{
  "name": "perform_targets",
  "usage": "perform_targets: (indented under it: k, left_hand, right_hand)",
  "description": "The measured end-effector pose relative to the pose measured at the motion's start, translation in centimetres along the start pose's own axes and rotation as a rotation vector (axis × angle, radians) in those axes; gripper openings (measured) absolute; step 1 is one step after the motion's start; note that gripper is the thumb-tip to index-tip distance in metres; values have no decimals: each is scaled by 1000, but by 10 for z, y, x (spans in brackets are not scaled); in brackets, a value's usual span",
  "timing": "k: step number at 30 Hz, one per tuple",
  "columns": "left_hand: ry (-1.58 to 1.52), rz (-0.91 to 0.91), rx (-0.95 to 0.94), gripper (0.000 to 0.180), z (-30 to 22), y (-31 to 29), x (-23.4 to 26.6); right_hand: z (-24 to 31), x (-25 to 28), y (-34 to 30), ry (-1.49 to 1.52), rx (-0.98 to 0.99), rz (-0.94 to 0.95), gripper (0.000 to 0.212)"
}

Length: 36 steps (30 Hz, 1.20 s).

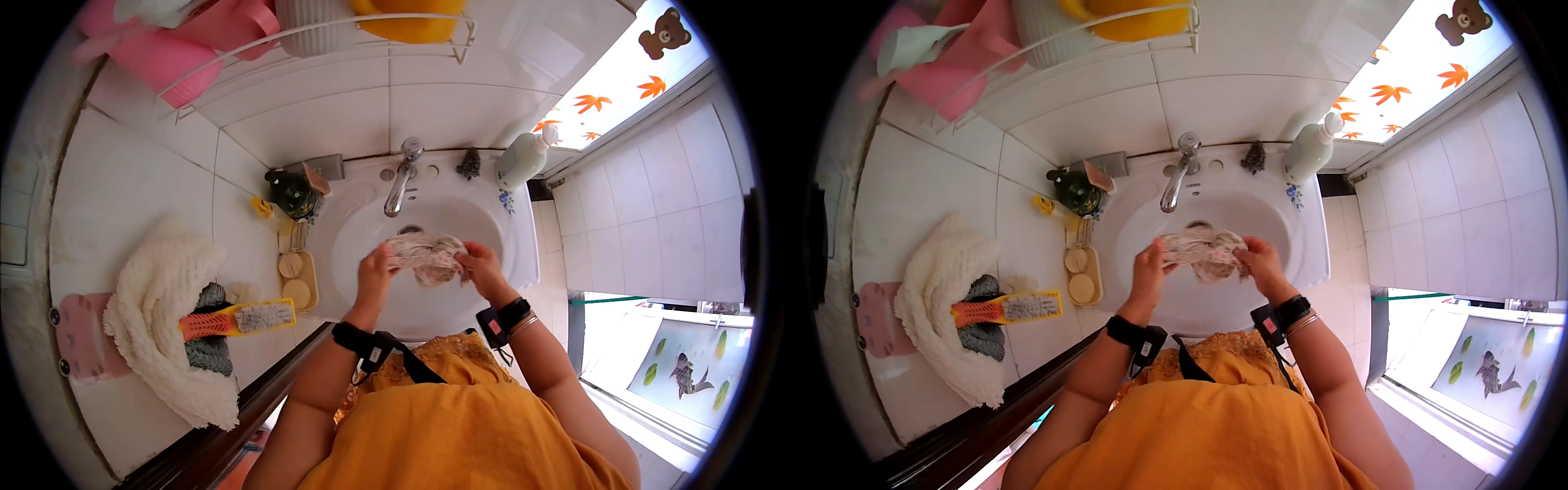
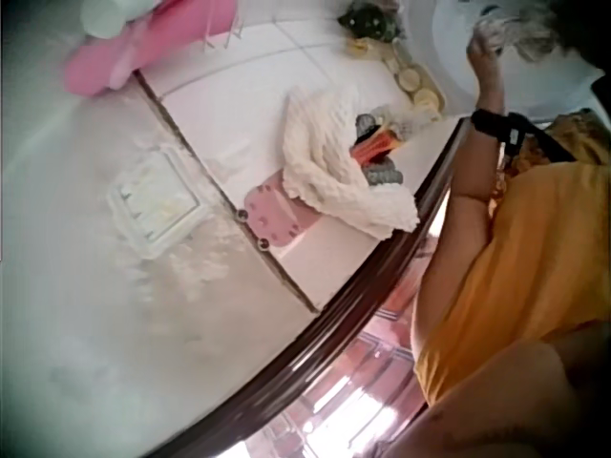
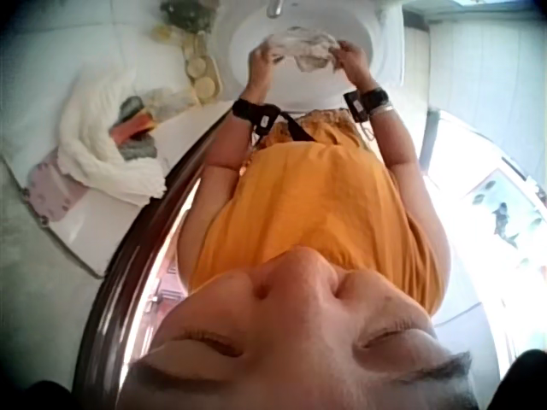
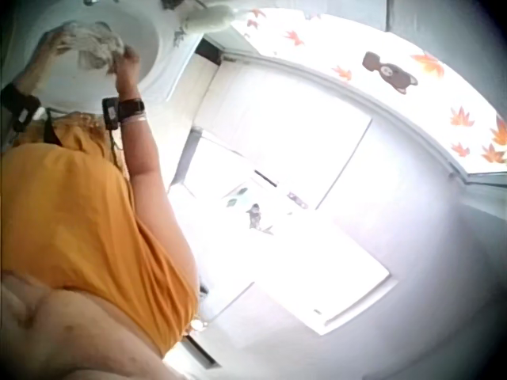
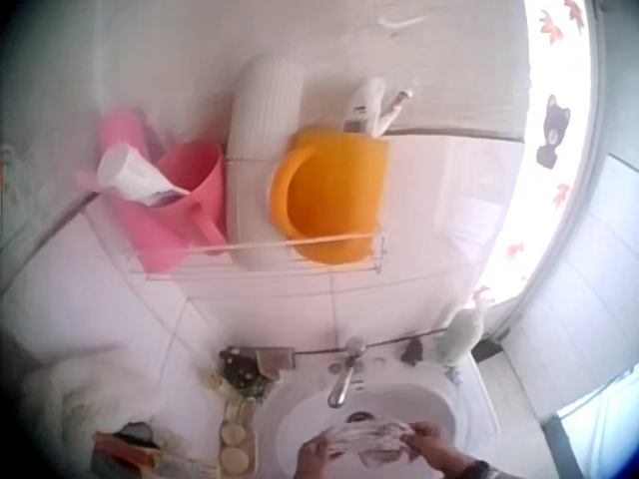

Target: The person washes a small white cloth in a bathroom sink by applying soap, rubbing the cloth against itself to create a lather, and then rinsing it thoroughly under a stream of water from the faucet.

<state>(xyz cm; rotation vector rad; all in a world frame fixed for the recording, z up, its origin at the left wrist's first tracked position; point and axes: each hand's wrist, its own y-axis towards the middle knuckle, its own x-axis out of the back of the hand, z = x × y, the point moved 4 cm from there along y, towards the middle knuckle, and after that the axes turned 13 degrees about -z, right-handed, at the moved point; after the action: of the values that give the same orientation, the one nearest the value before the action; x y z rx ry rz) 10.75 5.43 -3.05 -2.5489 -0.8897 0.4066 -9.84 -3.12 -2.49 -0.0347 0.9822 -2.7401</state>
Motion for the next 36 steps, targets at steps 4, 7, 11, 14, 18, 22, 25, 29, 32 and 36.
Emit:
perform_targets:
  k: [4, 7, 11, 14, 18, 22, 25, 29, 32, 36]
  left_hand:
    - [-185, -130, 112, 41, -10, 1, 24]
    - [136, -181, 220, 52, 17, 4, 27]
    - [-375, 202, 898, 58, 6, -25, -19]
    - [-492, 226, 738, 42, -3, -18, -31]
    - [-552, 233, 441, 39, 17, 6, -15]
    - [-512, 257, 386, 46, 16, 14, -14]
    - [-440, 267, 297, 58, 5, 21, -7]
    - [-544, 314, 368, 68, -4, 45, -15]
    - [-554, 296, 377, 66, 1, 61, -18]
    - [-507, 268, 372, 58, 7, 67, -15]
  right_hand:
    - [28, 4, -10, 262, 0, 46, 17]
    - [47, -17, -20, 432, 65, 210, 16]
    - [49, -51, -27, -86, 373, 187, 19]
    - [60, -87, -59, -542, 1004, 459, 27]
    - [107, -93, -12, -807, 759, 2, 29]
    - [170, -106, 53, -974, 1211, -412, 32]
    - [186, -133, 60, -1314, 870, -240, 30]
    - [181, -130, 73, -1428, 1016, -111, 26]
    - [181, -127, 73, -1451, 1243, -37, 28]
    - [170, -106, 71, -1048, 1312, -103, 39]
